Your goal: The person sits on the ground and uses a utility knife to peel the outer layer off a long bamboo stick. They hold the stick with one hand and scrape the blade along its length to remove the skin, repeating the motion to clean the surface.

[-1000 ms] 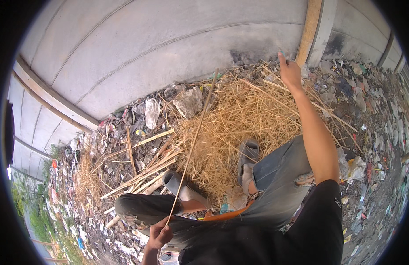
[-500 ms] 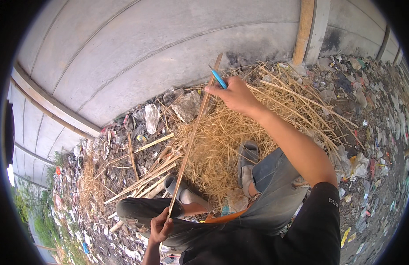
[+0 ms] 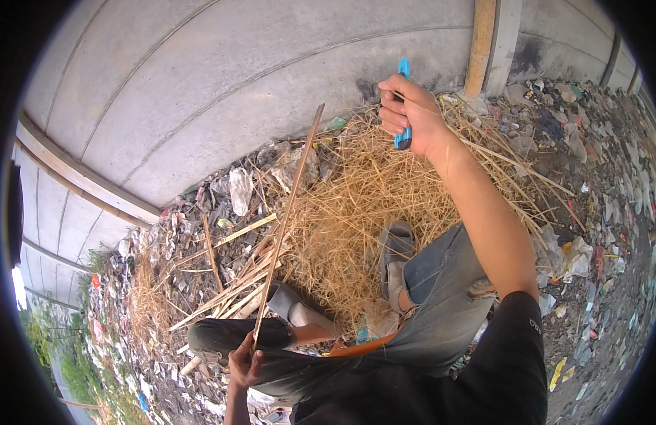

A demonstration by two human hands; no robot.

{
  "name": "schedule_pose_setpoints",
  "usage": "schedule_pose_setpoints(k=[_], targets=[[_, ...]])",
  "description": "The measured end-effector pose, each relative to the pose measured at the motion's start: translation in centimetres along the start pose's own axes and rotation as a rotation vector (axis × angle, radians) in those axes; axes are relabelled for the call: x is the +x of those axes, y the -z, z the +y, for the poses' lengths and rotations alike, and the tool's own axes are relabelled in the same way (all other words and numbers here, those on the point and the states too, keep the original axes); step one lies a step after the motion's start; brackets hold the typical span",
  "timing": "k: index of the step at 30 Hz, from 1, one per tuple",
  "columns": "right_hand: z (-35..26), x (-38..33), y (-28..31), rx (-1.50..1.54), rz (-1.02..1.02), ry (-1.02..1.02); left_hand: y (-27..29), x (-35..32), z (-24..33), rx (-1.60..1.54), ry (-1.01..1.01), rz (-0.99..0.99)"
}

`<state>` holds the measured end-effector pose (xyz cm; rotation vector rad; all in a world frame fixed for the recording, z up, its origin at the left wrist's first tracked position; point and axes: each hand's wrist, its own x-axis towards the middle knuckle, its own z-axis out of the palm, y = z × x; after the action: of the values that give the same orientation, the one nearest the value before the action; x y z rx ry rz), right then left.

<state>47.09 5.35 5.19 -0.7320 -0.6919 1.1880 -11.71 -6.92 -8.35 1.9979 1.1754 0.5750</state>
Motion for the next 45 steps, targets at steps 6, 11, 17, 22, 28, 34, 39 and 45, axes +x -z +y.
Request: schedule_pose_setpoints(k=[6, 11, 17, 22, 28, 34, 39, 45], targets=[[-2.1, 0.4, 3.5, -0.516, 0.344, 0.196, -0.1, -0.7, 0.6, -0.102, 0.109, 0.012], [0.9, 0.7, 4.2, -1.491, 0.394, 0.311, -0.4, -0.5, 0.7, -0.127, 0.081, 0.010], [2.8, 0.7, -0.9, -0.843, 0.138, 0.085, -1.2, 0.2, 1.7, -0.146, 0.012, -0.055], [5.1, 0.9, -1.9, -0.592, 0.063, 0.043, -1.5, 1.7, 3.4, -0.303, 0.124, -0.228], [8.3, -1.5, -5.7, -0.642, -0.130, -0.067, -3.6, 6.3, 7.3, -0.434, 0.109, -0.269], [10.5, -3.7, -7.4, -1.250, -0.306, 0.095, -5.7, 11.1, 10.0, -0.245, 0.059, -0.068], [12.2, -7.8, -8.4, -1.414, -0.456, 0.180, -6.5, 14.3, 10.4, -0.276, 0.056, 0.059], [14.7, -9.7, -9.1, -1.430, -0.569, 0.259, -7.5, 15.7, 9.3, -0.314, 0.061, 0.093]])
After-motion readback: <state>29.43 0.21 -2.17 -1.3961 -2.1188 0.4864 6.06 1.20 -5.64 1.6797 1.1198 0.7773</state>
